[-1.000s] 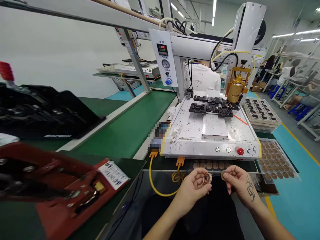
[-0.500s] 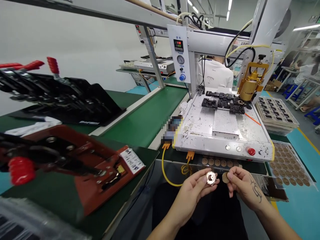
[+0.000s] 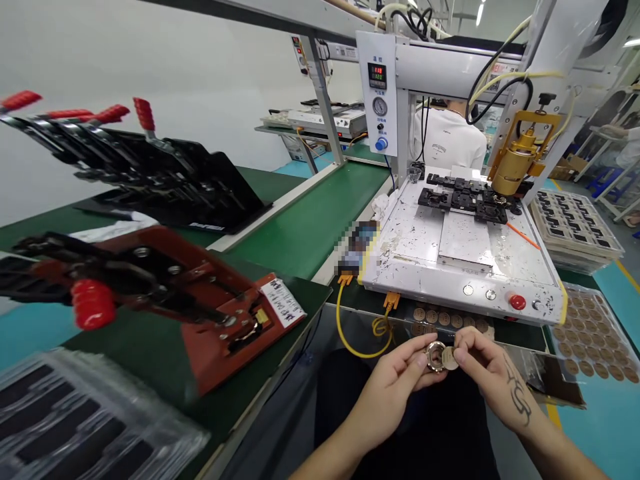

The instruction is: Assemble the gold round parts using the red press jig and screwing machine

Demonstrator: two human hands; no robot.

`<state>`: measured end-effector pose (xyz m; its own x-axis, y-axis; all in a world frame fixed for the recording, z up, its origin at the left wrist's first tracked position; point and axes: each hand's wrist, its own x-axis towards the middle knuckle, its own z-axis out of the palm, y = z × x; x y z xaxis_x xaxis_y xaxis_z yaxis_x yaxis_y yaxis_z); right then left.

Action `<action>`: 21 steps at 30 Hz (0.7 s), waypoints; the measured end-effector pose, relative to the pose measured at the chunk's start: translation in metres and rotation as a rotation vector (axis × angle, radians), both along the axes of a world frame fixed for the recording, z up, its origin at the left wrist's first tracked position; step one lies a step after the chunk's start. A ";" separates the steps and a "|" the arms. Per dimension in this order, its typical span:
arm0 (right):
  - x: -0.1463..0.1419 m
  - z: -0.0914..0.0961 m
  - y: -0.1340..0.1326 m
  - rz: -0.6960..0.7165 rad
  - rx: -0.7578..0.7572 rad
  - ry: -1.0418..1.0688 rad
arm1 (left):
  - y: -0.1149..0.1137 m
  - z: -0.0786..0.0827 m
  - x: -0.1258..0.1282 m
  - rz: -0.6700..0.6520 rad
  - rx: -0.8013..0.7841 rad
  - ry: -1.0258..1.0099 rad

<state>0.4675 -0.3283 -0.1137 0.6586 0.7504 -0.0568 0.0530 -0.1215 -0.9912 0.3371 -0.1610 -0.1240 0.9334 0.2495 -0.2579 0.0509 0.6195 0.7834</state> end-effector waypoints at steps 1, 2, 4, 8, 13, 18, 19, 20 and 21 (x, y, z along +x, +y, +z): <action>-0.002 0.003 0.003 0.004 0.003 -0.049 | -0.001 0.000 0.000 0.003 0.006 -0.002; -0.003 0.005 0.005 0.015 0.001 -0.081 | -0.001 0.001 -0.001 0.005 0.010 -0.004; -0.006 0.007 0.009 0.039 -0.009 -0.111 | -0.003 0.001 -0.002 0.008 0.014 -0.010; -0.010 0.007 0.012 0.041 -0.004 -0.134 | -0.006 0.002 -0.004 0.013 0.038 -0.028; -0.011 0.005 0.011 0.039 -0.004 -0.123 | -0.009 0.001 -0.004 0.020 0.082 -0.029; -0.012 0.006 0.011 0.024 -0.003 -0.129 | -0.010 0.003 -0.004 0.011 0.139 -0.032; -0.012 0.006 0.011 0.020 -0.007 -0.132 | -0.010 0.003 -0.004 0.007 0.150 -0.034; -0.012 0.007 0.011 0.018 -0.012 -0.135 | -0.011 0.004 -0.004 0.004 0.159 -0.037; -0.012 0.007 0.011 0.015 -0.016 -0.140 | -0.011 0.004 -0.005 0.001 0.168 -0.039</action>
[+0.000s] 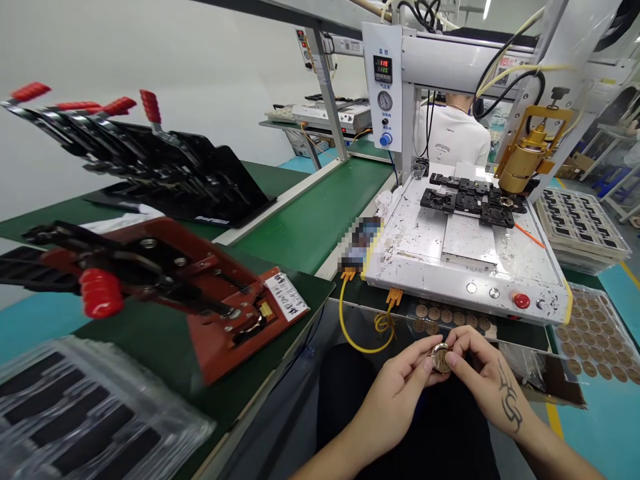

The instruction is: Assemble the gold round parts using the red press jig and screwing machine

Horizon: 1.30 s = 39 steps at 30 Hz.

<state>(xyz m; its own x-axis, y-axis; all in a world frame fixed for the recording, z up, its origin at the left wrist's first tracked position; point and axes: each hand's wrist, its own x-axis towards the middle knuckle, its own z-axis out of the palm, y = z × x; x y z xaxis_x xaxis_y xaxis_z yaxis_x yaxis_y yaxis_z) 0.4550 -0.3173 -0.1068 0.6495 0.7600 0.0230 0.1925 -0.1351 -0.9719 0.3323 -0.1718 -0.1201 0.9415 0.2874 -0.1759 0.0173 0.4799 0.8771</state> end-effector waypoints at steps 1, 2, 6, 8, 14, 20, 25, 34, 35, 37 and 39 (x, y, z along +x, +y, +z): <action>0.000 0.000 0.000 -0.002 -0.004 -0.005 | 0.000 0.000 0.000 -0.002 0.008 -0.002; 0.000 0.000 0.000 -0.002 -0.008 -0.010 | 0.000 0.000 0.000 -0.003 0.015 -0.002; 0.000 -0.002 0.001 0.002 0.001 -0.026 | -0.001 -0.001 0.000 -0.010 0.053 0.002; -0.001 -0.003 0.001 0.004 0.011 -0.039 | -0.002 -0.001 0.000 -0.007 0.084 0.008; -0.005 -0.006 0.003 -0.023 0.043 -0.160 | -0.004 -0.005 -0.002 0.028 0.164 0.035; -0.005 -0.018 0.004 -0.083 0.045 -0.280 | -0.003 -0.007 -0.002 0.054 0.215 0.049; 0.001 -0.018 0.002 -0.014 -0.047 -0.362 | 0.003 -0.005 -0.004 0.000 0.264 0.002; 0.003 -0.005 0.015 0.011 0.028 -0.002 | 0.018 0.008 -0.003 0.087 0.408 -0.018; 0.002 -0.007 0.018 -0.013 0.050 0.111 | 0.018 0.009 -0.002 0.093 0.387 -0.009; -0.001 -0.011 0.023 -0.022 0.106 0.276 | 0.017 0.012 -0.002 0.102 0.378 0.011; -0.004 -0.013 0.027 0.000 0.142 0.343 | 0.016 0.016 -0.002 0.118 0.389 0.027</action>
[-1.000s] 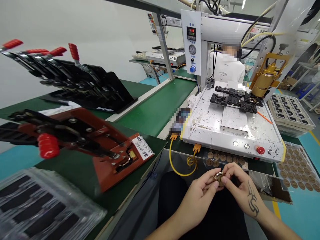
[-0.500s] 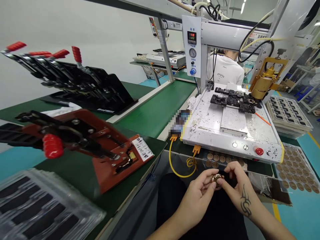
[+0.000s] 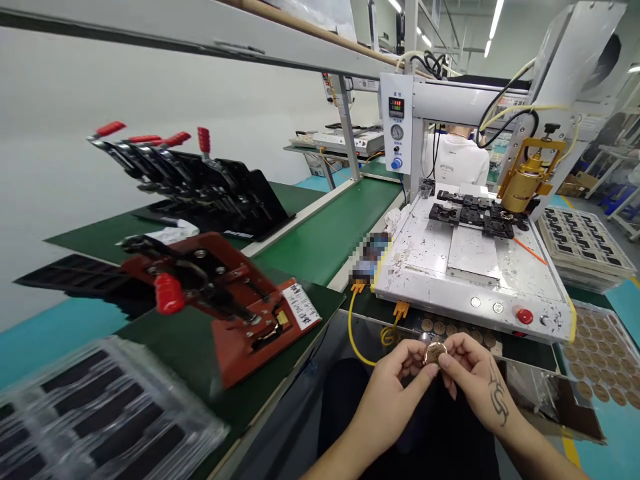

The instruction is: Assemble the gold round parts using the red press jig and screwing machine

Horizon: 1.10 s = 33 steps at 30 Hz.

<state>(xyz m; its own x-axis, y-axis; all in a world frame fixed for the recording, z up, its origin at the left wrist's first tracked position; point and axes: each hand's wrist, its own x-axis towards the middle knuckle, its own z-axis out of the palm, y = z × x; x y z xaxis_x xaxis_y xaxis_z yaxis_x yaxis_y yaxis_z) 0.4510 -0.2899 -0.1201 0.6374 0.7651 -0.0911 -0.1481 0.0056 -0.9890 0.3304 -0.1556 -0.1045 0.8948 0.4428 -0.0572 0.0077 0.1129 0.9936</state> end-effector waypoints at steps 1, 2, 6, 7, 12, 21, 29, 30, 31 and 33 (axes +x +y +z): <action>-0.001 -0.001 0.001 0.015 0.012 0.009 | 0.001 0.002 -0.001 0.008 0.003 0.003; -0.001 0.000 0.002 0.030 0.016 0.006 | 0.002 0.004 -0.001 0.012 0.003 0.004; 0.008 0.008 0.001 0.139 -0.015 -0.258 | 0.011 0.011 -0.005 0.000 0.016 0.009; 0.012 0.011 0.001 0.183 -0.012 -0.388 | 0.012 0.012 -0.006 -0.004 0.028 0.013; 0.024 0.022 0.010 0.357 0.098 -0.950 | 0.014 0.018 -0.015 0.044 0.146 0.045; 0.024 0.035 0.041 0.203 0.270 -0.983 | 0.102 0.122 -0.086 0.308 1.099 -0.146; 0.015 0.042 0.071 0.193 0.317 -0.931 | 0.180 0.124 -0.109 0.337 1.491 -0.120; 0.013 0.043 0.077 0.210 0.326 -0.935 | 0.180 0.126 -0.108 0.377 1.479 -0.150; 0.012 0.045 0.084 0.227 0.334 -0.934 | 0.180 0.131 -0.106 0.421 1.466 -0.177; 0.008 0.049 0.103 0.256 0.339 -0.921 | 0.185 0.151 -0.100 0.551 1.417 -0.214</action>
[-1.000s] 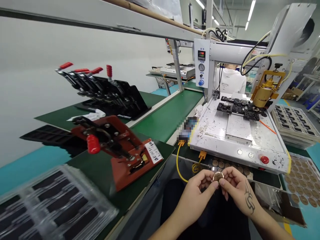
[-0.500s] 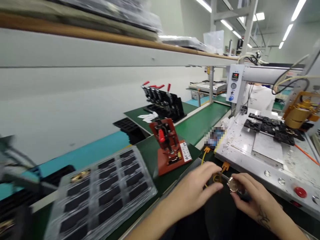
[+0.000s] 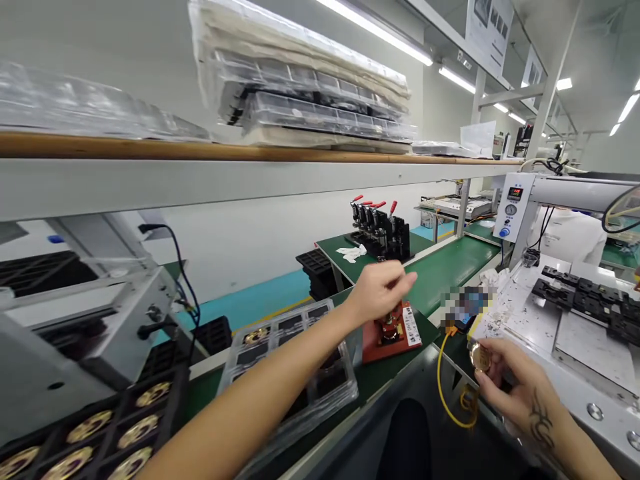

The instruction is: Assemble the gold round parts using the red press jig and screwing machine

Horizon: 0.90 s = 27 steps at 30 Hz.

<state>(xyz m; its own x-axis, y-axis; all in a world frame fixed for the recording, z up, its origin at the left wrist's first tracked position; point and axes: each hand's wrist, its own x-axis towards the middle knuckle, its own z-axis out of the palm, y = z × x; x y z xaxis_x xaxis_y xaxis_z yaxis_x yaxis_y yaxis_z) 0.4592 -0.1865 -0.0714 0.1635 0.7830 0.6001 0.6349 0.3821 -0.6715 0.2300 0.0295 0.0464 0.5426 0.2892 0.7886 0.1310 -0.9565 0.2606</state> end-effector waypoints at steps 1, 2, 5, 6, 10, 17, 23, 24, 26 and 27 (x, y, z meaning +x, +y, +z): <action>-0.002 0.002 0.011 0.009 -0.011 0.002 | 0.006 0.013 0.002 0.033 -0.036 -0.056; -0.004 0.003 0.023 0.019 -0.025 -0.004 | 0.014 0.025 0.004 0.058 -0.088 -0.124; -0.007 -0.006 0.058 0.061 -0.069 -0.050 | 0.047 0.049 -0.006 0.131 -0.254 -0.278; -0.006 -0.012 0.067 0.072 -0.079 -0.061 | 0.056 0.049 -0.014 0.186 -0.289 -0.272; -0.001 -0.047 0.092 0.124 -0.155 -0.049 | 0.066 0.002 -0.062 0.451 -0.421 -0.094; -0.019 -0.060 0.149 0.227 -0.183 -0.056 | 0.034 -0.128 -0.063 0.292 -0.780 0.504; -0.029 -0.071 0.184 0.263 -0.213 -0.062 | 0.043 -0.165 -0.026 0.299 -0.793 0.541; -0.029 -0.075 0.185 0.266 -0.227 -0.059 | 0.045 -0.166 -0.023 0.296 -0.792 0.531; -0.029 -0.085 0.188 0.279 -0.261 -0.060 | 0.048 -0.167 -0.022 0.289 -0.795 0.508; -0.030 -0.091 0.191 0.291 -0.281 -0.063 | 0.049 -0.167 -0.023 0.287 -0.799 0.495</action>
<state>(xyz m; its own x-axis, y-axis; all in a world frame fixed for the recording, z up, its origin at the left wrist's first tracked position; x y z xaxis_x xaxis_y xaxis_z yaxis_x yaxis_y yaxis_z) 0.4288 0.0041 -0.1620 -0.1192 0.9260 0.3581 0.5707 0.3590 -0.7385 0.2075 0.0781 -0.1202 0.5847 0.8112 0.0059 0.6000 -0.4373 0.6699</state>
